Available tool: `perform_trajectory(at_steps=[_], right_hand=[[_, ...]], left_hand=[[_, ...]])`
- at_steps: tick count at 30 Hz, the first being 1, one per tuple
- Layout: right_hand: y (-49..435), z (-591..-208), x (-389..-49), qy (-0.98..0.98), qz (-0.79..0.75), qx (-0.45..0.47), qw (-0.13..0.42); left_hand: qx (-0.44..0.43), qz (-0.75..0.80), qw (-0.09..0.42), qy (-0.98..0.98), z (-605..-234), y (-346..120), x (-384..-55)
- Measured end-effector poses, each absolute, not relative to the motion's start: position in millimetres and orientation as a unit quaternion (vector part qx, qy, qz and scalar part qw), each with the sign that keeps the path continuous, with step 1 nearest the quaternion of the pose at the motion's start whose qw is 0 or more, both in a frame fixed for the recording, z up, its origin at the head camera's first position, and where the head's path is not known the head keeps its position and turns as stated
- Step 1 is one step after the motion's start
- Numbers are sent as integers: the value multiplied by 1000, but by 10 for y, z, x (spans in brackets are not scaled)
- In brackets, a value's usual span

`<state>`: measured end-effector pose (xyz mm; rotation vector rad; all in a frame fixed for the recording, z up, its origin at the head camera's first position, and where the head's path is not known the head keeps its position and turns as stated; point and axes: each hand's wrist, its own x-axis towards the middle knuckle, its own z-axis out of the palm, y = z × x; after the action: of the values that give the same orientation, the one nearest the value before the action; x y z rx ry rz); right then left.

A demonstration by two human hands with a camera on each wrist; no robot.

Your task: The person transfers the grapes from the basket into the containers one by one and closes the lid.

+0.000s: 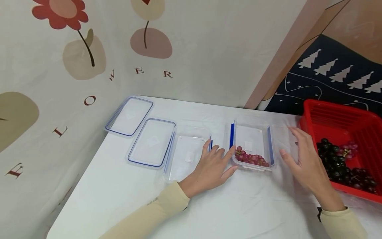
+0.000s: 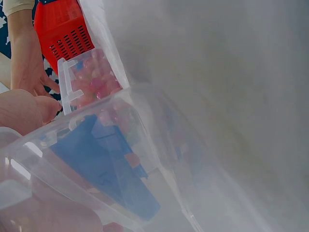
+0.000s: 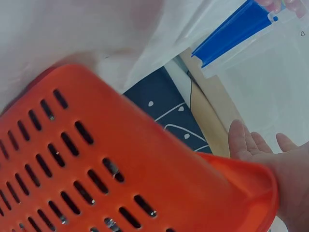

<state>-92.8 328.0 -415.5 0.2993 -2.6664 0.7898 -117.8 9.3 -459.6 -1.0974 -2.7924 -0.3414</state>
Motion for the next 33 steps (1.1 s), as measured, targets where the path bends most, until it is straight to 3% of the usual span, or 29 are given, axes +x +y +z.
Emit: perform_trajectory(at_steps=[18, 33], right_hand=[[3481, -4118, -925, -933, 298, 86, 182], [3679, -4062, -899, -945, 283, 35, 158]], left_hand=[[-367, -112, 60, -921, -4600, 93, -1172], [-362, -109, 56, -924, -4594, 93, -1182]])
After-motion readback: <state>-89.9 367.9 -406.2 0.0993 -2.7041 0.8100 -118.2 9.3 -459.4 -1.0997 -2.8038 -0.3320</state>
